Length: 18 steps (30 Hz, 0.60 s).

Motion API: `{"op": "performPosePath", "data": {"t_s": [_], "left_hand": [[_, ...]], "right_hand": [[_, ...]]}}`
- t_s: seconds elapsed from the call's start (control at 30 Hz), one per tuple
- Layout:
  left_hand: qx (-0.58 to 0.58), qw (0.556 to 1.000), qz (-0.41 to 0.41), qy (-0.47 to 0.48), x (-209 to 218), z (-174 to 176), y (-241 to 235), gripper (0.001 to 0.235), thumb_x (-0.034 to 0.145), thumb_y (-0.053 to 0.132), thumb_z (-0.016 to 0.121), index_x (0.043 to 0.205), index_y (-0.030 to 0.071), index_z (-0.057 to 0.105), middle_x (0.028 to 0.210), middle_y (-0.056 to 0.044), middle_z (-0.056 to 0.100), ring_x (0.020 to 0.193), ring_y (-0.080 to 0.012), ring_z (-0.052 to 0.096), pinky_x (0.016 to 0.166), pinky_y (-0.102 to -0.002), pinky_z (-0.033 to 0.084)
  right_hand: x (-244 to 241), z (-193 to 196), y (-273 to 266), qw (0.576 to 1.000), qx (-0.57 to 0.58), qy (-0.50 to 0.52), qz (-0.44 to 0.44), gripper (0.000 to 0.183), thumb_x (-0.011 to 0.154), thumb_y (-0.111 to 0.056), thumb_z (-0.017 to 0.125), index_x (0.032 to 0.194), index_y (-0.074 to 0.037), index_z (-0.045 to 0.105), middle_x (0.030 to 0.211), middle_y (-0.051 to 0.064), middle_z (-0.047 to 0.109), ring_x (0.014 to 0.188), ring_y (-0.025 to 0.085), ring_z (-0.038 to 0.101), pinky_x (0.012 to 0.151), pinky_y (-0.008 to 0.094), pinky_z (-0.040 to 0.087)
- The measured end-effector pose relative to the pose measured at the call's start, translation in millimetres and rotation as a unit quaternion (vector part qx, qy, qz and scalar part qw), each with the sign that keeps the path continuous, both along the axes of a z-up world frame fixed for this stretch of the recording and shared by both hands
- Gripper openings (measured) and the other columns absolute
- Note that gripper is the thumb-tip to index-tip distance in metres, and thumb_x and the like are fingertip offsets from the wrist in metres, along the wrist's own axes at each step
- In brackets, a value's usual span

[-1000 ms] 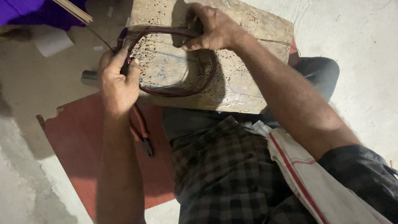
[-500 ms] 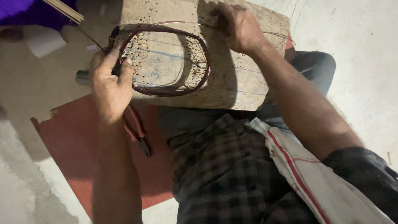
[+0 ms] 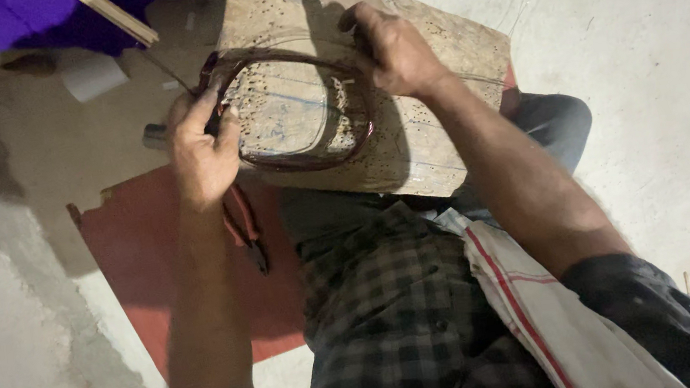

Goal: The person winds copper wire around a rectangular wooden block with protruding dowels, creating a coil. They repeatedly wrap the wire, adjust the coil, and use pliers to cut the wire. The finished coil is removed from the block and placed aside.

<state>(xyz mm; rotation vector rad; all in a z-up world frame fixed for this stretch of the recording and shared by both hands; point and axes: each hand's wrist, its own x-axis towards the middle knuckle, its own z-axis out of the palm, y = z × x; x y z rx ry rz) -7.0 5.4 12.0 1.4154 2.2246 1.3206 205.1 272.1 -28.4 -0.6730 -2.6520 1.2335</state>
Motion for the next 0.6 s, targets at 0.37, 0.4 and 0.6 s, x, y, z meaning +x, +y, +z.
{"op": "performPosePath", "data": {"t_s": [0.37,0.4,0.6], "left_hand": [[-0.019,0.999,0.013,-0.026,1,-2,-1,0.038,0.095,0.001,0.074,0.133,0.003,0.07,0.113,-0.015,0.065,0.106,-0.0288,0.064,0.094,-0.039,0.052],[-0.018,0.999,0.011,-0.027,0,-3,-2,0.038,0.096,0.001,0.074,0.134,0.003,0.07,0.114,-0.015,0.065,0.107,-0.029,0.064,0.095,-0.039,0.052],[-0.008,0.999,0.006,-0.048,-2,-8,-2,0.043,0.095,0.0,0.071,0.137,0.007,0.069,0.115,-0.013,0.063,0.108,-0.0259,0.063,0.095,-0.038,0.053]], "right_hand": [[-47,12,-16,0.99,-0.05,-0.109,0.078,0.043,0.102,-0.039,0.049,0.131,-0.007,0.055,0.114,0.019,0.074,0.09,0.03,0.074,0.087,0.046,0.062],[-54,12,-18,0.985,-0.019,-0.16,0.059,0.047,0.096,-0.03,0.054,0.136,-0.007,0.048,0.115,0.022,0.071,0.086,0.031,0.074,0.083,0.045,0.062],[-71,20,-27,0.996,-0.021,-0.015,0.084,0.058,0.096,-0.018,0.071,0.146,-0.003,0.045,0.122,0.026,0.069,0.089,0.029,0.074,0.082,0.04,0.06]]}}
